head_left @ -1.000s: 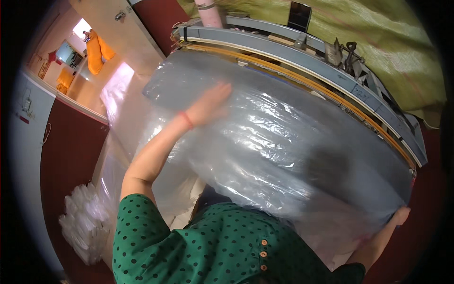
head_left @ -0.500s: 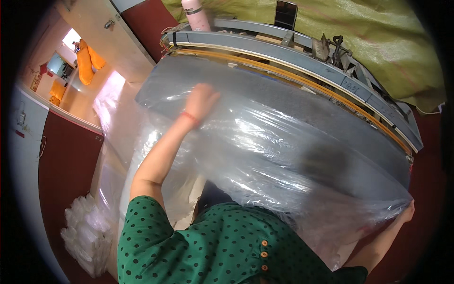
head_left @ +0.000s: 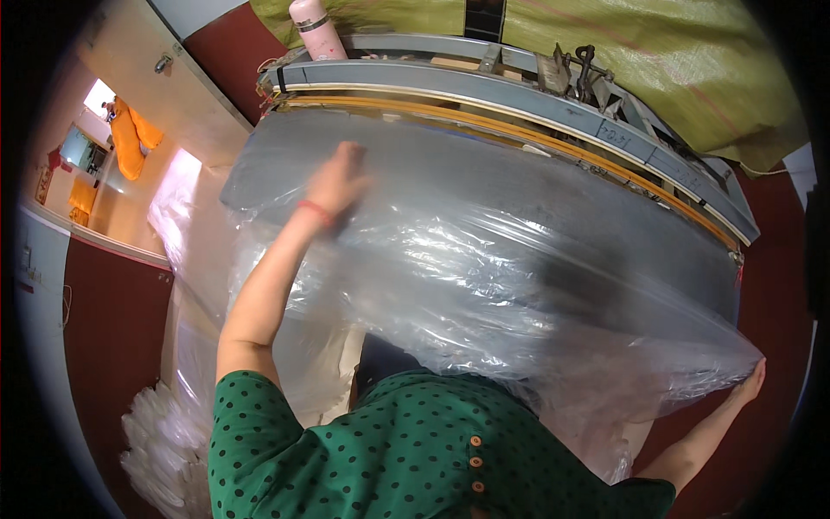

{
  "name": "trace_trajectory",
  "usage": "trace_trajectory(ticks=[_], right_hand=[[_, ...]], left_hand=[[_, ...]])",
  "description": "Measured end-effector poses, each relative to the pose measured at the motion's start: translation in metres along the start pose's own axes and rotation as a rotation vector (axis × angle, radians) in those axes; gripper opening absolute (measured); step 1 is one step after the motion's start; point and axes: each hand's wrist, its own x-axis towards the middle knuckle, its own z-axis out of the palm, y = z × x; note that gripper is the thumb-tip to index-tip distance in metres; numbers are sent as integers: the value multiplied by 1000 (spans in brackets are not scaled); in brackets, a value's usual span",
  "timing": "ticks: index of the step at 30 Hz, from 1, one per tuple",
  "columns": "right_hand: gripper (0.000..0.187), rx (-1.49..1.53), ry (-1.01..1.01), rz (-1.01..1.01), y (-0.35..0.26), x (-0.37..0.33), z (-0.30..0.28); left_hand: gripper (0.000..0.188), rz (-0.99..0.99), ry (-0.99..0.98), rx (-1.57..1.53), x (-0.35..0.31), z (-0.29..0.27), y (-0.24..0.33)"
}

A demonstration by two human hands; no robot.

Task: The recorder is using a heat sealer to seal large plastic sheets or bags.

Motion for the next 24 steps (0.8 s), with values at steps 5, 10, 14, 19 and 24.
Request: trace_trajectory(ticks=[5,10,14,19,24], right_hand=[[34,58,-62,42,-5,10,-23],[35,26,-108,28,4,7,-29],[32,-51,-293,122,24,20,-12],[32,-409,-75,-44,21,27,93],[20,-657,55,-756,69,-10,211]], left_hand=[[56,369,294,106,6,7,-16],[38,306,-19,142,15,-5,-16],[12,199,-186,90,27,-7,-30],[9,-1,436,-812,45,-12,-13],[14,-201,580,-817,98,15,-73]])
